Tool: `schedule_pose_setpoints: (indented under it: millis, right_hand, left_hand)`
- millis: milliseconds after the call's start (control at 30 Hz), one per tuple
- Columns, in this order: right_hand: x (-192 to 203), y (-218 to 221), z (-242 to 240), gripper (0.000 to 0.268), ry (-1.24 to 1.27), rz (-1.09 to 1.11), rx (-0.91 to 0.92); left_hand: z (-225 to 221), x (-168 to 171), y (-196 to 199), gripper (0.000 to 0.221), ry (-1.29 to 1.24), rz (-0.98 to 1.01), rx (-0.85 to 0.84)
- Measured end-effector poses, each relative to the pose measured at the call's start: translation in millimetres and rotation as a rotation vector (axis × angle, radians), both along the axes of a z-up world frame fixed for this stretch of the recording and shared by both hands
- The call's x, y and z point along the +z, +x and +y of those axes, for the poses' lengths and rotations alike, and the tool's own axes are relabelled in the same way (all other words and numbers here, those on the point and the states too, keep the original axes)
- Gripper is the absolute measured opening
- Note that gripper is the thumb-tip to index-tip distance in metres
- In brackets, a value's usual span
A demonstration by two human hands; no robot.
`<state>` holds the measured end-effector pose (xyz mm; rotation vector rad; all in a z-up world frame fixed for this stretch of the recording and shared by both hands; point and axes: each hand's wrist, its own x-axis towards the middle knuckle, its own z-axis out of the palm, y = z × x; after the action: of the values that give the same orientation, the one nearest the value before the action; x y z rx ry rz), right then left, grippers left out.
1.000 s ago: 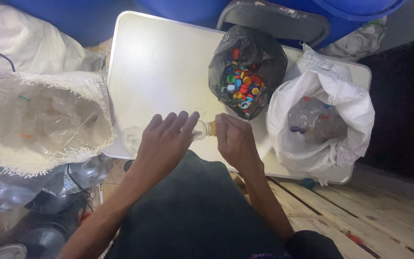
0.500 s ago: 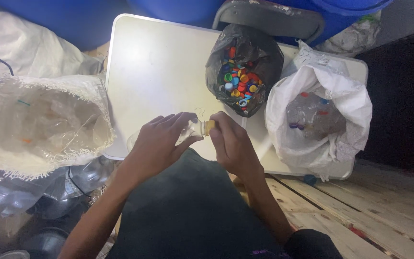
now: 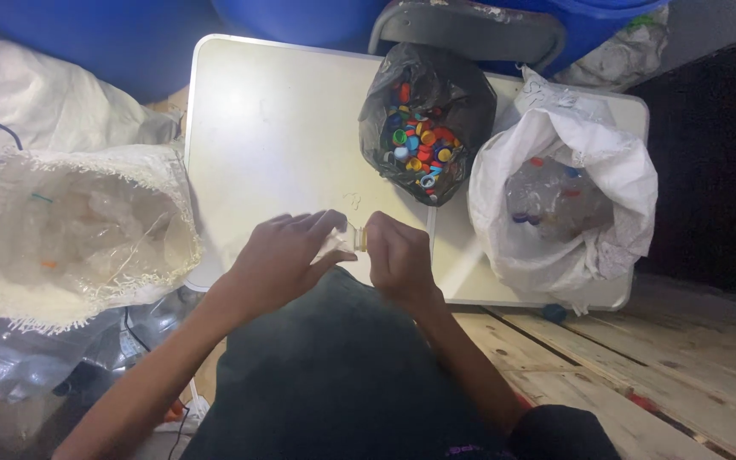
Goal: The person repeatedly picks up empty plastic bottles from a white mesh bag, selects a matching colored cap from a black bag on the table, screws the cap onto the bottle, and places the capped bottle into a white sack. This process is repeated for multiple bottles throughout the video.
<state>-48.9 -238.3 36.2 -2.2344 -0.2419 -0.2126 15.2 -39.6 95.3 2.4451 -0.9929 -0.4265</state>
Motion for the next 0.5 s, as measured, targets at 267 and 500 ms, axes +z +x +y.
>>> schedule_pose_setpoints:
  millis: [267, 500]
  right_hand:
    - [3.1, 8.8, -7.3, 0.025, 0.065, -0.080, 0.015]
    - [21.3, 10.5, 2.2, 0.031, 0.255, 0.321, -0.056]
  left_hand:
    - [-12.0, 3.5, -6.0, 0.043, -0.122, 0.339, 0.165]
    - [-8.6, -19.6, -14.2, 0.041, -0.105, -0.177, 0.179]
